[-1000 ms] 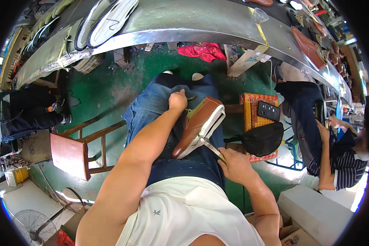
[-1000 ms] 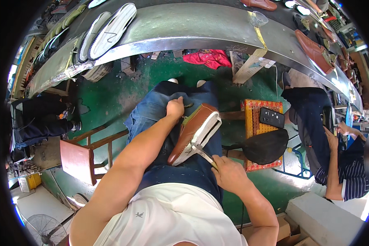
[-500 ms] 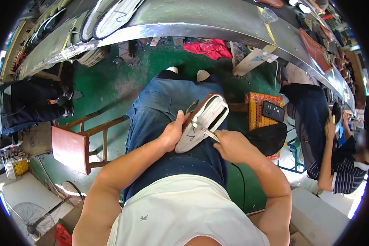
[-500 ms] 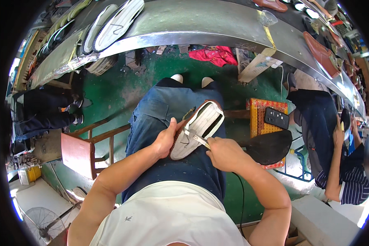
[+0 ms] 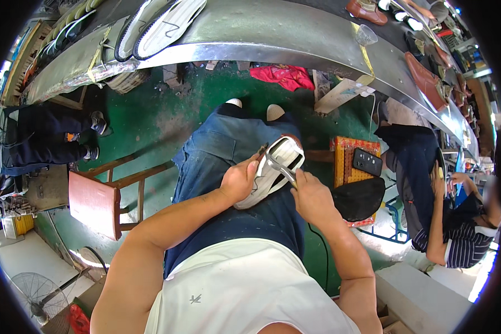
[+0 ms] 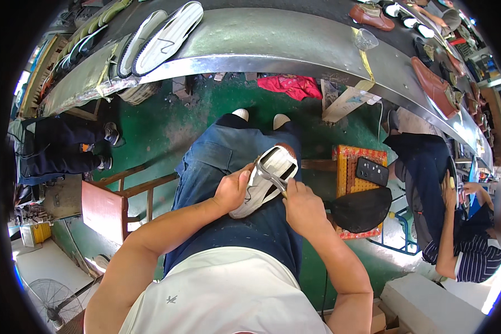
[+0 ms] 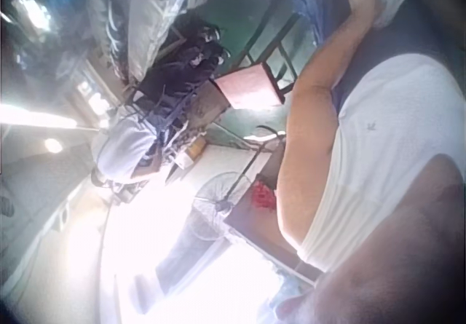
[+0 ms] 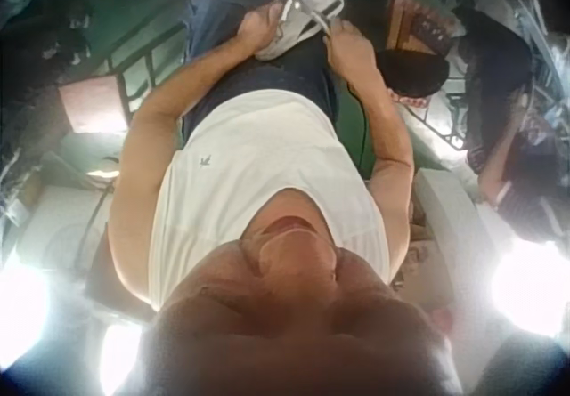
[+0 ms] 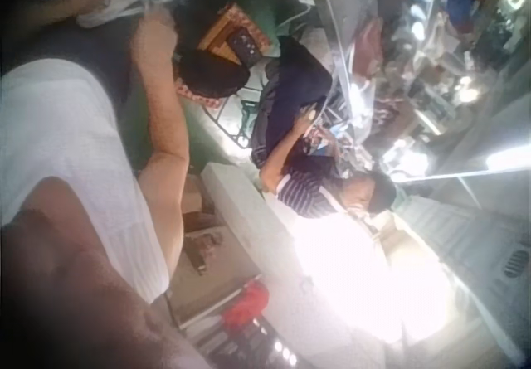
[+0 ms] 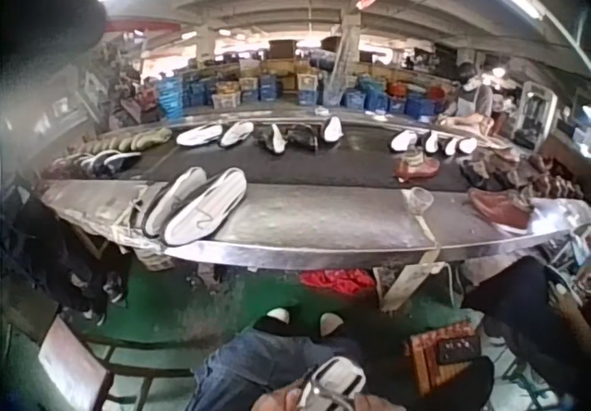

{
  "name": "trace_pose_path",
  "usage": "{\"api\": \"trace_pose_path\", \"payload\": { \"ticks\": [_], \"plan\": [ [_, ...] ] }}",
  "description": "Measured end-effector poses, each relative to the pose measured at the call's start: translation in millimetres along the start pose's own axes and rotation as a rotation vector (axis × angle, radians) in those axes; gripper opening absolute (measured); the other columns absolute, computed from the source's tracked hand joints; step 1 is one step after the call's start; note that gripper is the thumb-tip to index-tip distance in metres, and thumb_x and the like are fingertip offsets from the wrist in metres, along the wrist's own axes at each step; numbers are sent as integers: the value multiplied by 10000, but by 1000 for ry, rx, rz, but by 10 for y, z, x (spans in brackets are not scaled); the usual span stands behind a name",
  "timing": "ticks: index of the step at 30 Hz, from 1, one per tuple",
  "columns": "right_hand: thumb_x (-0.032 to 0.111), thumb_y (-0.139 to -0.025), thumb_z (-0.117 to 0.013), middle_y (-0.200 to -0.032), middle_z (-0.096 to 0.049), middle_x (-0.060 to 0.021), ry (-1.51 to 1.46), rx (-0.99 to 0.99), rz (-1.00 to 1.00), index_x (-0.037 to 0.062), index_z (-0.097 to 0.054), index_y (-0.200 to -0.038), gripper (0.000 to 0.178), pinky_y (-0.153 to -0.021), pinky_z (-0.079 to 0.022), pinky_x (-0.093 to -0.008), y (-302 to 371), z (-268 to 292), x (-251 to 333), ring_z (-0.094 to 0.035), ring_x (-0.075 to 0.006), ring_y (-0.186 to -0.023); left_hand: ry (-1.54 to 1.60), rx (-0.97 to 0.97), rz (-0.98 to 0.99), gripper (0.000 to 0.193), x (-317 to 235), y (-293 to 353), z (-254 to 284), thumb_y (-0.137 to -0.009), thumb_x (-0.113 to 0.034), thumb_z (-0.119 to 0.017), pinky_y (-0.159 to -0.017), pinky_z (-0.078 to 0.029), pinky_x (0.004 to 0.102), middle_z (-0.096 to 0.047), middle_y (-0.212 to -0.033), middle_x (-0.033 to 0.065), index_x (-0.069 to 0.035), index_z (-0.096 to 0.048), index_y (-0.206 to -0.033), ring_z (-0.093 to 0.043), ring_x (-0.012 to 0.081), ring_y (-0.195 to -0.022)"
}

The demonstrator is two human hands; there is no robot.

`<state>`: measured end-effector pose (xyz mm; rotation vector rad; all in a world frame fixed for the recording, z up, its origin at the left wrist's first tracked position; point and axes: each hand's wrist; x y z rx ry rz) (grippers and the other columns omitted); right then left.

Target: Using pliers to pull and secure shoe uppers over lasts during the manufacturing process.

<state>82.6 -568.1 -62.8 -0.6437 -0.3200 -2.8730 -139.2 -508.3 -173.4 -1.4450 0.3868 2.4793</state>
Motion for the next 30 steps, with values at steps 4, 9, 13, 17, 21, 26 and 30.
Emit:
{"api": "trace_pose_path", "payload": {
  "ticks": [4,9,13,17,21,26,30],
  "plan": [
    [124,-904,-672,-1025,-649,-205,-77,-17,-95,-3,-538,-1202,350,-788,-539,-500,124,-398,-210,-652,-431,-926,-128,-29,-302,438,62,-17,-3,-1049,-258,-455,-916,-550,466,-558,-1413,212,-88,-518,-1447,-637,413,-1133],
    [127,-918,-653,-935,-666,-262,-302,110,-195,-5,-575,-1074,219,-782,-515,-524,285,-318,-375,-664,-448,-896,-348,308,-386,537,-72,-29,185,-1033,-282,-515,-797,-596,461,-377,-1554,259,-225,-395,-1553,-698,432,-964],
    [208,-974,-623,-878,-664,-240,-635,465,-478,-14,-584,-1073,245,-761,-517,-469,54,310,-343,-647,-474,-861,-404,366,-330,581,-1,-106,205,-1031,-308,-524,-757,-607,470,-370,-1553,271,-305,-337,-1581,-714,433,-862],
    [246,-1016,-552,-895,-675,-255,-519,-128,-203,-23,-581,-1115,288,-754,-526,-486,-69,-103,-340,-660,-471,-864,-447,498,-275,618,-210,-187,206,-1024,-368,-526,-775,-607,474,-353,-1551,295,-328,-295,-1596,-712,452,-873],
    [346,-1030,-528,-951,-679,-285,-179,110,-207,-34,-566,-1145,399,-771,-524,-538,-236,-175,-398,-661,-477,-874,-539,588,-257,702,-281,-195,276,-980,-433,-593,-805,-603,479,-332,-1544,319,-310,-288,-1600,-705,450,-930],
    [358,-1036,-516,-924,-681,-275,-210,80,-206,-14,-585,-1099,384,-775,-522,-538,-6,-391,-356,-658,-480,-876,-394,583,-242,719,-385,-35,424,-989,-391,-584,-933,-555,468,-314,-1573,300,-215,-265,-1608,-649,490,-1084],
    [357,-1034,-526,-870,-674,-267,-487,27,-167,1,-589,-1068,363,-754,-507,-563,31,-65,-114,-654,-485,-845,66,335,96,701,112,366,228,-998,-304,-577,-1052,-470,423,-509,-1434,299,-64,-271,-1581,-573,431,-1268]
  ]
}}
Point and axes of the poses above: each hand's wrist, its own y-axis away from the middle knuckle, its own z-axis out of the back of the hand, x = y × z
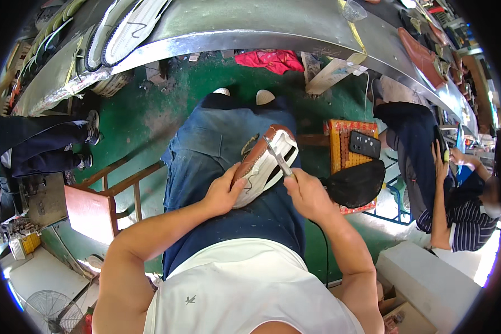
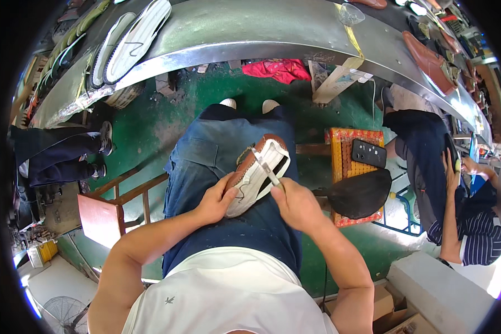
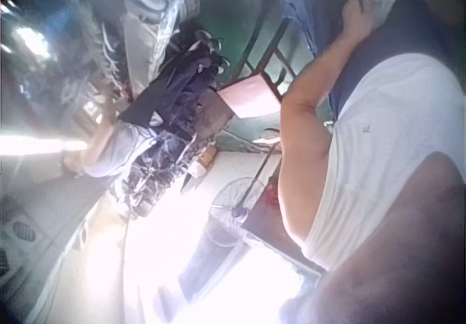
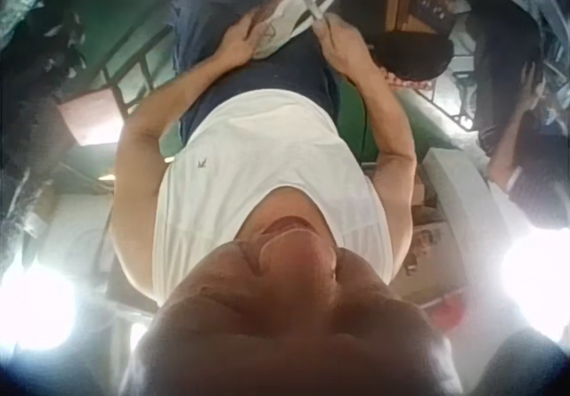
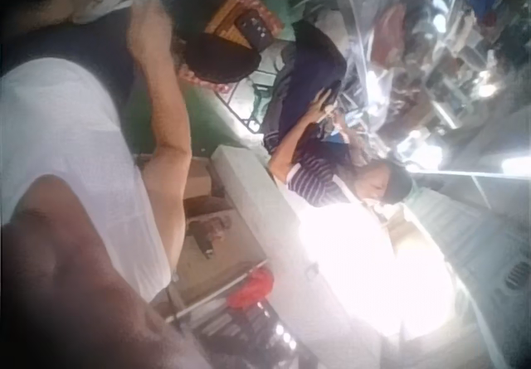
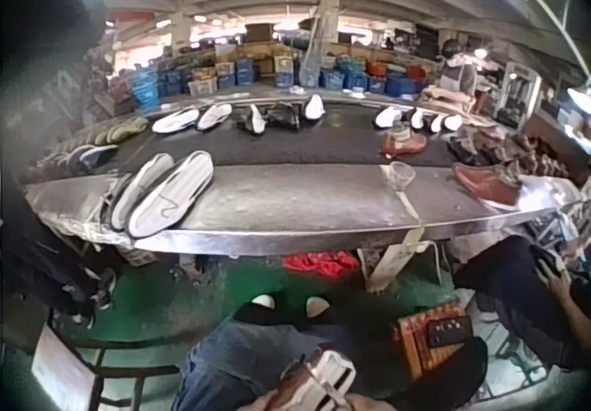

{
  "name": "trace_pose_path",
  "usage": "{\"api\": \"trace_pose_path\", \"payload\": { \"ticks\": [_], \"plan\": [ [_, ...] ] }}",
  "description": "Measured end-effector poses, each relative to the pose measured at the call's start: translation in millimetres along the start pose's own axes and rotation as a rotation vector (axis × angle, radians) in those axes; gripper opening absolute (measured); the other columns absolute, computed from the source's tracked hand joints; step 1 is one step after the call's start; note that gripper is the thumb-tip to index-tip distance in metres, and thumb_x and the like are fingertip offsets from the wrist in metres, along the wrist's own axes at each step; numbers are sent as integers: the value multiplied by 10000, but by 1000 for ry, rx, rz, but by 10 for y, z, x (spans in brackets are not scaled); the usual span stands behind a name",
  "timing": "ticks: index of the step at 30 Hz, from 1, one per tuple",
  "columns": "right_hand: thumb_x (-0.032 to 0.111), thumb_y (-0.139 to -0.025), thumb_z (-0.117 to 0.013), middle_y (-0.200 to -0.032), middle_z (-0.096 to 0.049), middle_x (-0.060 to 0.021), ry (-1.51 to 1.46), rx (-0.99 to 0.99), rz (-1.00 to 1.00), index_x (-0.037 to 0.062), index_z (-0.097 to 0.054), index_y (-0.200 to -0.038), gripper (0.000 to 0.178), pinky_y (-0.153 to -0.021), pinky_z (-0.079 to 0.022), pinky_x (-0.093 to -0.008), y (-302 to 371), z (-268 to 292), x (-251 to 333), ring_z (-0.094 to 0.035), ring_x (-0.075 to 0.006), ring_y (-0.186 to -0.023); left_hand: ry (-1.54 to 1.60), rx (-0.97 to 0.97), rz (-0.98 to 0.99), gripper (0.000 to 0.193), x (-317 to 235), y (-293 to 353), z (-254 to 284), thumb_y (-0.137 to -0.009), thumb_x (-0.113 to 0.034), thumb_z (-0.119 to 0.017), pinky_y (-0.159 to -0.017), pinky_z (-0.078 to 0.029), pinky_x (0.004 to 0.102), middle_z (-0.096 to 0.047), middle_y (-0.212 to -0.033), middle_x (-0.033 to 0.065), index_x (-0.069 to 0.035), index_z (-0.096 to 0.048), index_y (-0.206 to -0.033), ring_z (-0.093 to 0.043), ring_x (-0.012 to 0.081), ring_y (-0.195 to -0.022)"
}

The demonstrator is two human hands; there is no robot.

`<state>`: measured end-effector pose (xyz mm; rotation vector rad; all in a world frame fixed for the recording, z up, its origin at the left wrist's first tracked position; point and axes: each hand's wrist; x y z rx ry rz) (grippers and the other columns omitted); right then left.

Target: Using pliers to pull and secure shoe uppers over lasts during the manufacturing process.

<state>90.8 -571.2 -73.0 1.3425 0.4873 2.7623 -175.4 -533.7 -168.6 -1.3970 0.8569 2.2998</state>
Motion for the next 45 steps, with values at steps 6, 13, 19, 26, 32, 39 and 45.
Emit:
{"api": "trace_pose_path", "payload": {
  "ticks": [6,13,19,26,32,39,45],
  "plan": [
    [327,-1035,-533,-848,-672,-258,77,120,-97,-11,-587,-1062,343,-740,-525,-506,94,-238,-241,-663,-454,-833,-7,146,91,872,-223,-121,219,-882,-251,-737,-1073,-449,405,-567,-1384,278,-32,-254,-1574,-577,391,-1283],
    [291,-1069,-476,-807,-668,-73,-526,-180,-218,-43,-582,-1122,354,-690,-522,-297,460,-220,-626,-654,-148,-738,-189,-77,-128,796,-1141,27,879,-780,-132,-803,-900,-559,424,-712,-1115,242,-68,-381,-1452,-711,391,-1024],
    [212,-1002,-588,-821,-669,-71,-446,-110,-240,-45,-580,-1151,298,-689,-525,-305,528,-146,-632,-650,-137,-746,290,-133,-423,647,-1646,-598,808,-775,-162,-867,-822,-571,371,-728,-1100,196,-11,-515,-1296,-738,289,-927],
    [186,-962,-621,-907,-691,-183,-103,326,-257,-21,-581,-1244,353,-830,-530,-415,480,158,-391,-691,-338,-869,495,69,256,604,31,-978,3,-1094,-505,-355,-1023,-464,343,-659,-1277,129,-16,-572,-1375,-610,202,-1154],
    [180,-944,-625,-1121,-658,-321,170,212,65,-95,-526,-1328,483,-957,-503,-502,228,221,-163,-629,-479,-1086,669,44,240,597,-3,-657,-199,-1122,-447,-287,-1125,-391,334,-566,-1418,118,-22,-418,-1520,-529,189,-1284],
    [220,-944,-630,-930,-691,-260,395,372,14,-33,-593,-993,261,-822,-526,-532,-228,182,63,-675,-457,-882,678,10,104,624,65,-525,-195,-1116,-456,-312,-1135,-358,343,-497,-1449,153,-3,-318,-1546,-471,227,-1334],
    [253,-959,-631,-927,-686,-268,63,78,-167,-27,-610,-1081,306,-818,-508,-532,-30,-401,-86,-661,-467,-920,745,-30,162,760,-60,-645,-163,-1041,-508,-524,-1121,-387,356,-500,-1441,164,-3,-287,-1556,-478,238,-1329]
  ]
}}
Point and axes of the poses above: each hand's wrist, its own y-axis away from the middle knuckle, its own z-axis out of the back of the hand, x = y × z
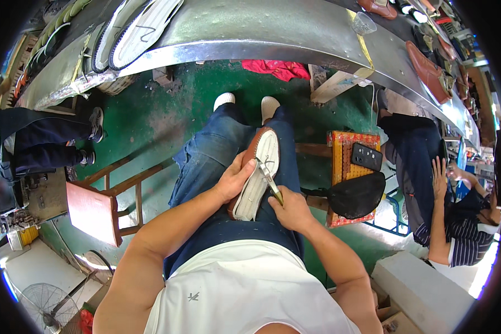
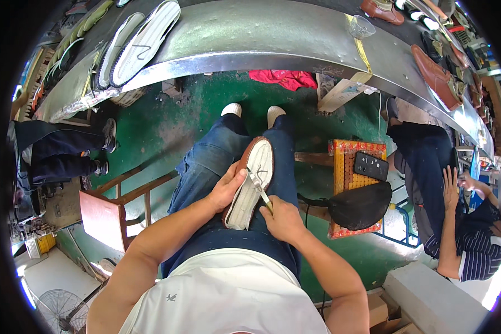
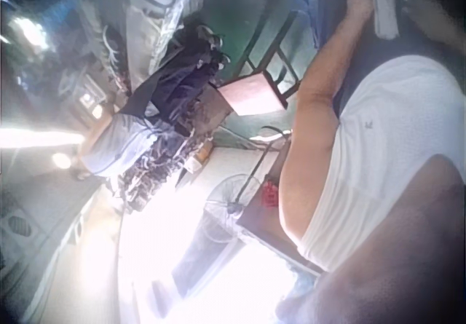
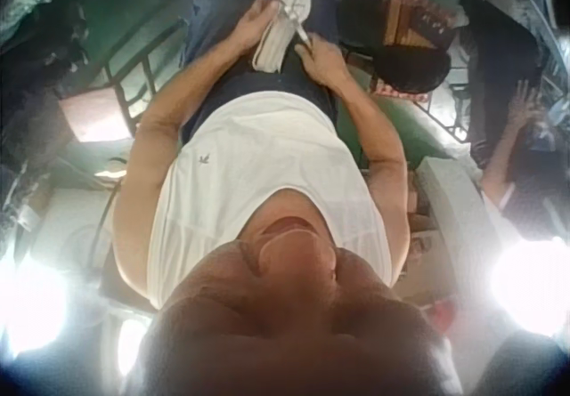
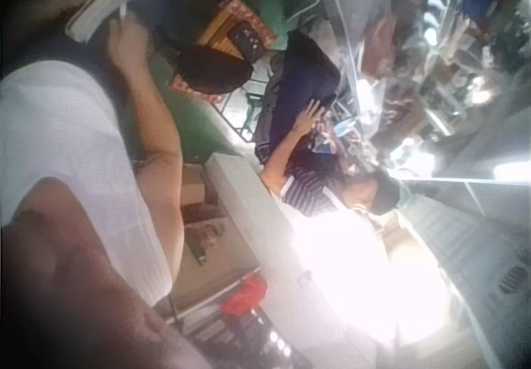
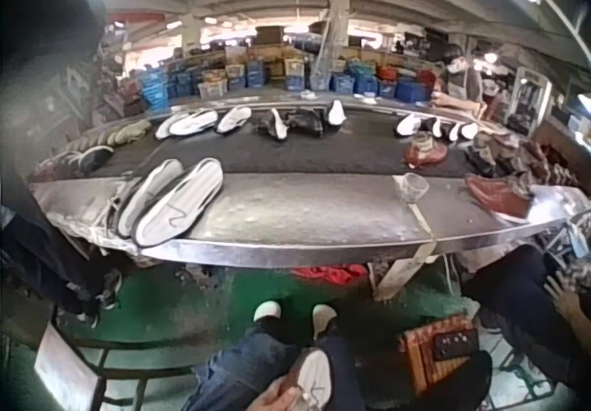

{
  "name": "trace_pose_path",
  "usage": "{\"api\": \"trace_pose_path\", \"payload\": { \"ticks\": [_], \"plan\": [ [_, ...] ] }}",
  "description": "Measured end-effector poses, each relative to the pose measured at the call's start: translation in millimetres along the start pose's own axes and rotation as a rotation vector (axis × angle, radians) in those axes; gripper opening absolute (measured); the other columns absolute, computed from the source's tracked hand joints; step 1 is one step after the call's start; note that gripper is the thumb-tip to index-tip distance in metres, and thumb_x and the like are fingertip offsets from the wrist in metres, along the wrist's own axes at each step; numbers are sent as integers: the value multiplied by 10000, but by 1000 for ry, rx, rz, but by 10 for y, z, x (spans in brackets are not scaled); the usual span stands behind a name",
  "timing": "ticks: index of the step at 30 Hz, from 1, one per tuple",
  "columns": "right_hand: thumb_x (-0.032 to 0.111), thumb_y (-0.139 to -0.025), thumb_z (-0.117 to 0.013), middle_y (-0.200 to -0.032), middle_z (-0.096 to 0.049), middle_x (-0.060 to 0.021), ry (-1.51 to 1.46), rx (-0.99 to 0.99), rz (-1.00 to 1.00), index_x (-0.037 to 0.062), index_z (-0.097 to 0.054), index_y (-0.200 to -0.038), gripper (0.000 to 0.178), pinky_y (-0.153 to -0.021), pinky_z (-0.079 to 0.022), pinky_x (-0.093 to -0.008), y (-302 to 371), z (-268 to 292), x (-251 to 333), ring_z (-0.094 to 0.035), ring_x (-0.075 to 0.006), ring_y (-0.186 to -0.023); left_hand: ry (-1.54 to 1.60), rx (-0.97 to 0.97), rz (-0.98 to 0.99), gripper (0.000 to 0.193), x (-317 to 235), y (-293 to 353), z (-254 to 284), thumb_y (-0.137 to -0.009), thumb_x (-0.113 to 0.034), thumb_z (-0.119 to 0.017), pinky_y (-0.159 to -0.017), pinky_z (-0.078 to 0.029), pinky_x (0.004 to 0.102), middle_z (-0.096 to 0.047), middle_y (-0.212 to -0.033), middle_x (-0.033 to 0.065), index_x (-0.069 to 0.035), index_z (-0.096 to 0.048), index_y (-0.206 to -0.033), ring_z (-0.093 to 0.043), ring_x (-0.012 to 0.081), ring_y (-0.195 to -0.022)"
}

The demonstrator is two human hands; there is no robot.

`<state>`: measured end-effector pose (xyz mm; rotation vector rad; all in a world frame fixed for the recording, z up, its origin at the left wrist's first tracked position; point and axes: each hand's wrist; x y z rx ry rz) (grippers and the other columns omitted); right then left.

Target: Using pliers to pull and secure shoe uppers over lasts during the manufacturing process.

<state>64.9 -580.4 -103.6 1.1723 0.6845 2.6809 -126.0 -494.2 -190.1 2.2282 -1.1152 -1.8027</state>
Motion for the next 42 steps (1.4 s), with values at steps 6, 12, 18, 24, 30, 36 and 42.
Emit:
{"api": "trace_pose_path", "payload": {
  "ticks": [6,12,18,24,30,36,42],
  "plan": [
    [242,-966,-648,-885,-702,-143,-407,229,-130,-9,-651,-1160,317,-748,-527,-400,-63,79,-381,-700,-290,-838,-4,-9,50,814,-178,-19,-88,-959,-436,-706,-1078,-440,356,-558,-1391,160,-23,-323,-1547,-539,232,-1270],
    [204,-962,-675,-1086,-716,-90,-951,770,-309,-54,-594,-1261,403,-705,-616,-314,-220,589,-776,-717,-167,-930,-137,-17,91,795,-236,-112,-172,-902,-401,-772,-1042,-470,363,-612,-1326,155,-28,-407,-1501,-592,230,-1203],
    [269,-1020,-579,-911,-713,-117,-228,418,-240,-7,-616,-1119,296,-696,-575,-361,-153,1068,-158,-708,-210,-880,-442,-137,203,714,-524,-71,-259,-861,-401,-765,-1006,-492,378,-655,-1256,190,-34,-495,-1412,-645,280,-1148],
    [339,-1040,-504,-867,-674,-252,125,140,91,-15,-597,-982,371,-756,-496,-496,-350,599,-275,-649,-463,-840,-605,-97,226,726,-503,-69,-300,-831,-389,-782,-1007,-491,384,-648,-1255,218,-2,-489,-1371,-647,308,-1156],
    [318,-1011,-566,-859,-673,-261,-251,342,-127,-31,-601,-968,354,-754,-499,-481,41,813,-270,-665,-446,-843,-520,8,355,764,-624,-151,-211,-811,-330,-826,-1016,-488,387,-625,-1277,214,34,-456,-1372,-626,309,-1187],
    [296,-974,-631,-1016,-689,-232,197,258,236,9,-595,-1176,353,-818,-530,-480,264,474,-250,-656,-453,-917,-359,82,358,758,-496,-224,-159,-844,-297,-825,-1027,-484,401,-601,-1311,195,40,-420,-1389,-616,286,-1189],
    [339,-999,-593,-994,-687,-221,228,214,226,30,-606,-1111,329,-796,-520,-515,439,298,-325,-671,-419,-933,-372,57,285,773,-416,-148,-151,-857,-280,-808,-1053,-461,402,-578,-1339,223,57,-391,-1413,-578,306,-1249]
  ]
}}
Point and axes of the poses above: each hand's wrist, its own y-axis away from the middle knuckle, its own z-axis out of the back of the hand, x = y × z
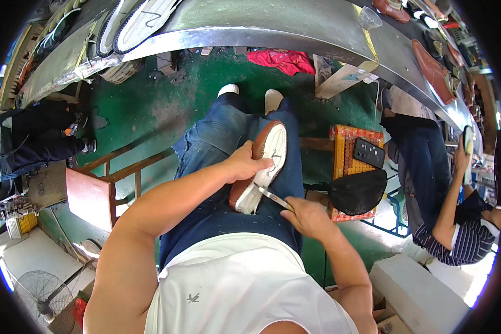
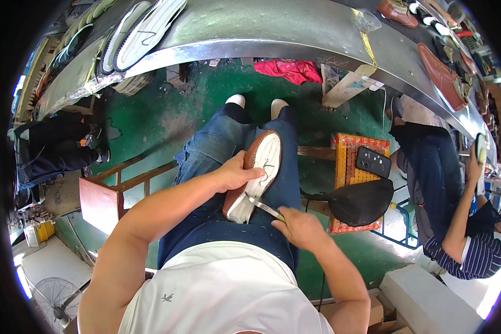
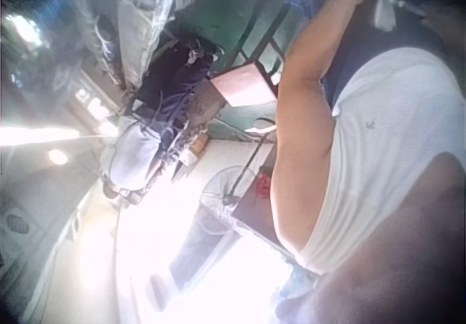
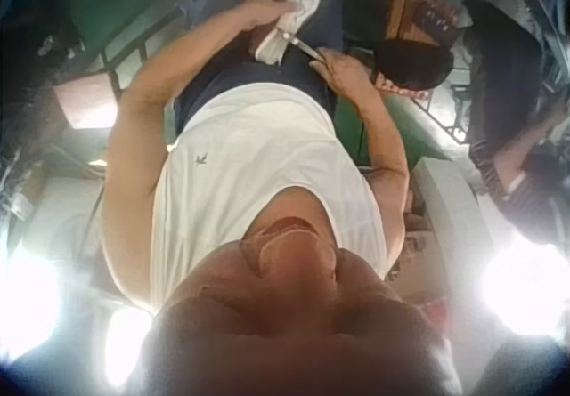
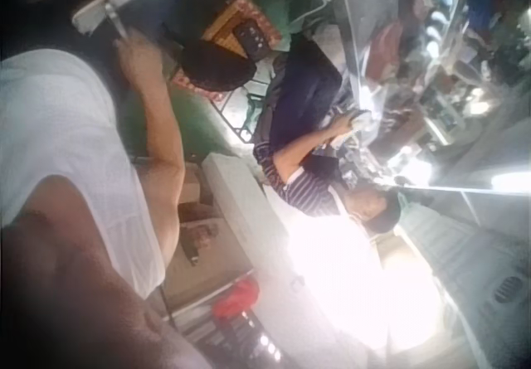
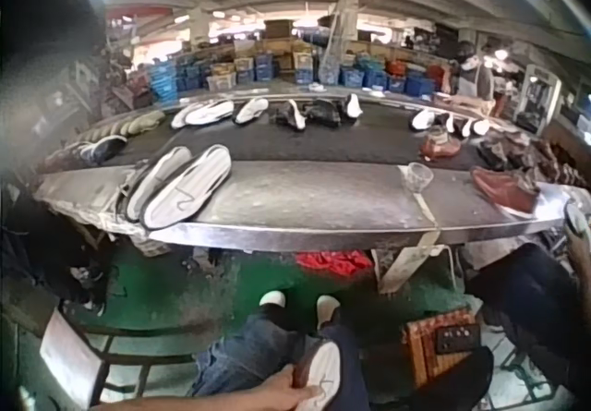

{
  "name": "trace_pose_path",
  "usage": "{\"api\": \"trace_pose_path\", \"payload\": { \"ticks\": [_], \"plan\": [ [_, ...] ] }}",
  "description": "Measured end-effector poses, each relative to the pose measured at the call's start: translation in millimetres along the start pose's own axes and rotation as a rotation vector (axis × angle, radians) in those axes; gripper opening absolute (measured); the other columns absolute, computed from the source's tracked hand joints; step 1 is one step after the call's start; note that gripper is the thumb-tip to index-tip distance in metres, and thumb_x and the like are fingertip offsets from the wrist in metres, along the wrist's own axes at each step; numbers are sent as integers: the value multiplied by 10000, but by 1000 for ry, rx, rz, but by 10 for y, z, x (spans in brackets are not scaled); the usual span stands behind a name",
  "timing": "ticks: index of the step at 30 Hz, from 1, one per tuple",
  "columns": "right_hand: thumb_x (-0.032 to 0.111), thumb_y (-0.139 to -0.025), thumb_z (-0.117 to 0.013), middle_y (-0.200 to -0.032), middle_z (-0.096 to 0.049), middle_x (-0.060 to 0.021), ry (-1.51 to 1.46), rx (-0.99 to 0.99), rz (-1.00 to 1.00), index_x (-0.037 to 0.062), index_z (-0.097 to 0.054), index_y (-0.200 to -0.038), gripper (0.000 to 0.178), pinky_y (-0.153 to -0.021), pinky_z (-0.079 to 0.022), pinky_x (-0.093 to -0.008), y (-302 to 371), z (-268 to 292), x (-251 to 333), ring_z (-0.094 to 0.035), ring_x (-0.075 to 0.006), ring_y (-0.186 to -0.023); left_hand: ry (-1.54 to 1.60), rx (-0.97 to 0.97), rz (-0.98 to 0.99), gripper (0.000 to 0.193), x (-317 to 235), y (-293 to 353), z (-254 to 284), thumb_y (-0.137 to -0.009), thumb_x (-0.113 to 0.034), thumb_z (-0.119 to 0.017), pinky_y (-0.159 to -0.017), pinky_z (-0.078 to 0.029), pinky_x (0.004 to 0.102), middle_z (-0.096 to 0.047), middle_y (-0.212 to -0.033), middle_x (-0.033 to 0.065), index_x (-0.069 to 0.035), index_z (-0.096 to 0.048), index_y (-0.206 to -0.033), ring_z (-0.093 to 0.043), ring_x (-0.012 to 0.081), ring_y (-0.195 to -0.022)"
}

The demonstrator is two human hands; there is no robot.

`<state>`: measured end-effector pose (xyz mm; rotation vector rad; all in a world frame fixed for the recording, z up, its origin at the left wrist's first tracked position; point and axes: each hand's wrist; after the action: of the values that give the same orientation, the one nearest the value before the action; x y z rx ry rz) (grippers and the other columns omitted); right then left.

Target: Using pliers to pull and secure shoe uppers over lasts during the manufacturing process.

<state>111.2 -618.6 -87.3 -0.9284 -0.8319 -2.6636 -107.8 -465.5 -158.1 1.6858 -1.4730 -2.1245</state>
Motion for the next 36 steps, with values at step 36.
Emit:
{"api": "trace_pose_path", "payload": {
  "ticks": [36],
  "plan": [
    [426,-1102,-369,-899,-693,-103,-983,-220,-281,-42,-611,-1099,528,-712,-566,-329,-66,-564,-554,-691,-173,-760,548,315,-360,900,-456,1032,674,-915,-139,-726,-1210,-255,361,-371,-1599,134,20,-177,-1611,-360,206,-1464]
  ]
}}
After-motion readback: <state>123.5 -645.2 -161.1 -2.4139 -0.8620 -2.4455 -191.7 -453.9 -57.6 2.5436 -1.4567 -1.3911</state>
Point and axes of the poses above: each hand's wrist, its own y-axis away from the middle knuckle, its own z-axis out of the back of the hand, x = y × z
